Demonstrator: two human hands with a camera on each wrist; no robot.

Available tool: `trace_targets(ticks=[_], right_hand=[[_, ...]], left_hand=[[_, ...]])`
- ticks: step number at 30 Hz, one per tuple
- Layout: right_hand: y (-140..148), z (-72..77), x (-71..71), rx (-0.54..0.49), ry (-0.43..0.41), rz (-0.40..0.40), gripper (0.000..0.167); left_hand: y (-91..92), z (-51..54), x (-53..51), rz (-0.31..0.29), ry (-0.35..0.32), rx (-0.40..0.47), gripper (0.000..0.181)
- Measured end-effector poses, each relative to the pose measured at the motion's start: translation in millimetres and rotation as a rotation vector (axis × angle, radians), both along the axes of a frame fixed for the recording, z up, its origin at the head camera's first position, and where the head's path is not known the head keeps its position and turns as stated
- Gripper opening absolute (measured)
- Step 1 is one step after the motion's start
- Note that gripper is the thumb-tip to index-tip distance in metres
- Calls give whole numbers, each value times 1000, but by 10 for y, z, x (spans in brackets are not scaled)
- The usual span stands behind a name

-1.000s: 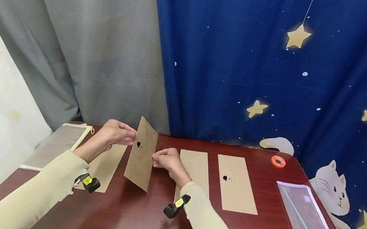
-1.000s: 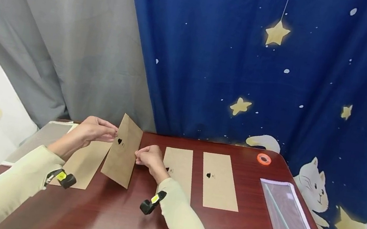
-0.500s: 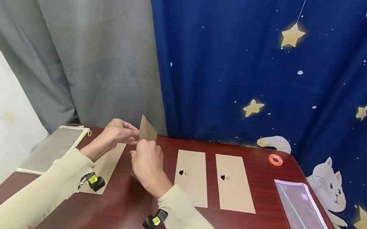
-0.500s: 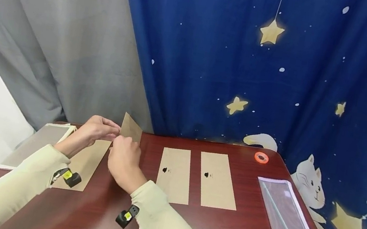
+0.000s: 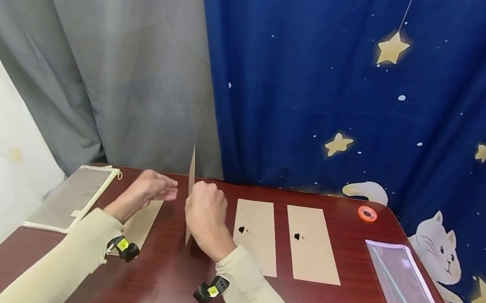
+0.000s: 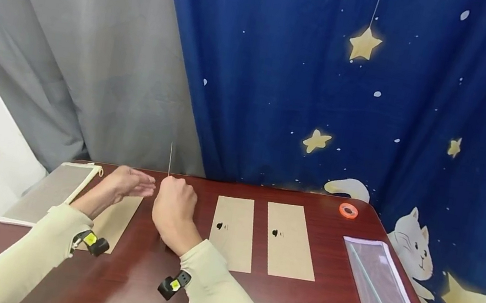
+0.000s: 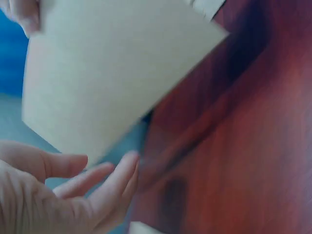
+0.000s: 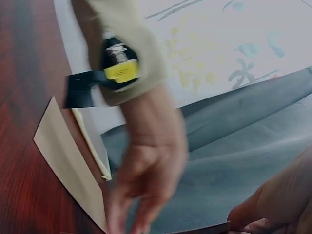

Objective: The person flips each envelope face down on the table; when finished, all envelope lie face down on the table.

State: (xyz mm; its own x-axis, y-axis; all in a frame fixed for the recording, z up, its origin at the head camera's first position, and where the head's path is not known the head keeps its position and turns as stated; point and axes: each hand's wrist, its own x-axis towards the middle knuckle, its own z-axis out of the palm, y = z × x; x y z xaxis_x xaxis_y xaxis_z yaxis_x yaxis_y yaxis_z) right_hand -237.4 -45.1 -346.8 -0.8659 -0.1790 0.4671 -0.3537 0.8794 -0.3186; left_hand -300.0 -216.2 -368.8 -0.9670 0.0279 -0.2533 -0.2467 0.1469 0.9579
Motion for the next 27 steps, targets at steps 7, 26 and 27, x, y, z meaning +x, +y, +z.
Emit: trace_targets(ticks=[7,26,27], right_hand=[[65,50,-1,-113,-66,49,38],[532,-197,-287,-394,-215,242,38],[551,-231,-310,-427,-230,240,36]], left_hand=[[-133,-535,-22,-134,-130,361,28],[-176,-437,100,21,70,202,49],[-173,-423,107,29,80,175,51]])
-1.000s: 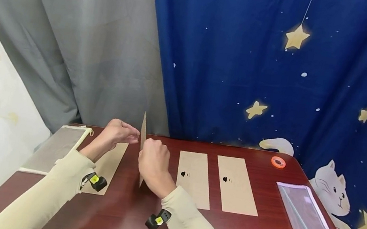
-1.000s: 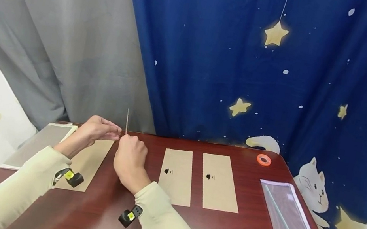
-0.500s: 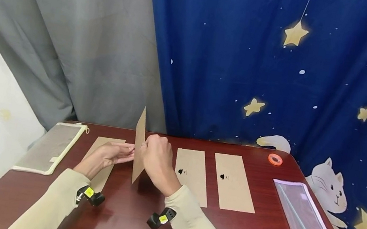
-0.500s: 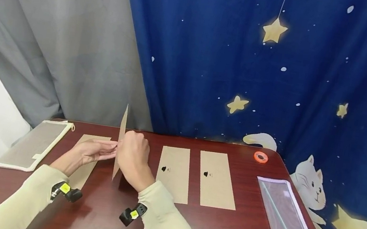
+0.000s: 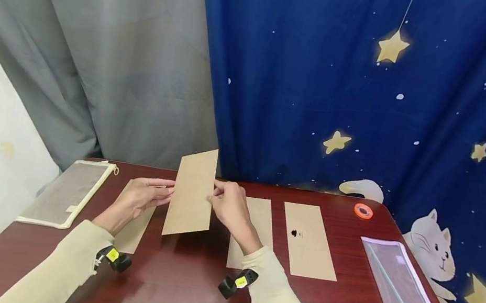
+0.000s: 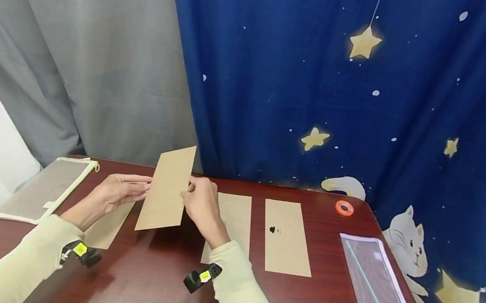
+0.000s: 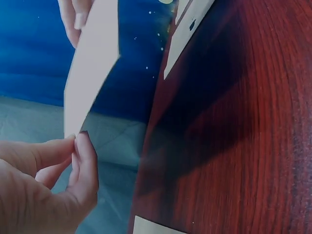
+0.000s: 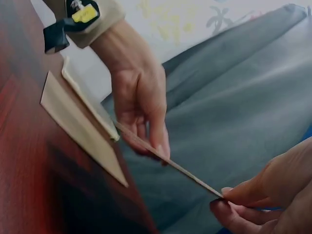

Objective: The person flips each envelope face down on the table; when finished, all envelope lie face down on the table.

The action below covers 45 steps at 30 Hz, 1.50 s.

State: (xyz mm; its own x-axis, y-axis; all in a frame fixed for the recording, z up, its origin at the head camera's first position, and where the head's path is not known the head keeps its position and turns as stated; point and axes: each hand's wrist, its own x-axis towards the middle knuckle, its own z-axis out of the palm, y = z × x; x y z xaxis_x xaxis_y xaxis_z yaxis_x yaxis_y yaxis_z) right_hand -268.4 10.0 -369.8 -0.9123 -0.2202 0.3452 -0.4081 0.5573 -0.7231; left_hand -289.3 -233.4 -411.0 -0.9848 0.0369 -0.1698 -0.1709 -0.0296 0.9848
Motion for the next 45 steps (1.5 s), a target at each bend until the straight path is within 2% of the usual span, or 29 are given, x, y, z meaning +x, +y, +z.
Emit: trace_targets(ticks=[5,8,10,12,17,19,22,24,26,29,33,39,42,45], right_hand=[[35,-202,-124,-189,-128,-46,20],[0,-359,-184,-212,-184,-80,17],[-29,-455,-208,-203,-210,-96,18],[-54,-547,-226,-166,-238,-108,19],[-87,-700,-239,-64,-292,-116,23],[-91,-733,-234,-35,-290,-122,22],[-89,-752,-207,3,-280,-107,6],[-90,-759,-182,45,-260,-86,28],[-96,-765,-156,74,-235,-63,47],[-115,-778,-134,107,-181,-41,58],[-144,-785,-121,133,-139,-44,58],[-209,-789,-135,234,-117,-95,55],[-196,-757,-131,236,-152,-94,56],[-126,-725,-145,194,-192,-93,59]], left_hand=[[15,5,27,29,18,-128,47],[8,-63,32,22,32,-192,46],[7,-114,37,14,48,-222,45],[14,-171,48,10,66,-309,42],[65,-273,91,29,149,-613,30],[90,-301,98,54,182,-698,25],[133,-342,108,83,211,-770,20],[158,-356,113,98,235,-820,17],[184,-363,123,99,248,-851,15],[211,-368,134,96,245,-891,13],[237,-360,146,89,230,-920,13],[253,-345,150,90,242,-957,12],[270,-340,128,86,256,-974,12],[301,-353,127,105,282,-975,12]])
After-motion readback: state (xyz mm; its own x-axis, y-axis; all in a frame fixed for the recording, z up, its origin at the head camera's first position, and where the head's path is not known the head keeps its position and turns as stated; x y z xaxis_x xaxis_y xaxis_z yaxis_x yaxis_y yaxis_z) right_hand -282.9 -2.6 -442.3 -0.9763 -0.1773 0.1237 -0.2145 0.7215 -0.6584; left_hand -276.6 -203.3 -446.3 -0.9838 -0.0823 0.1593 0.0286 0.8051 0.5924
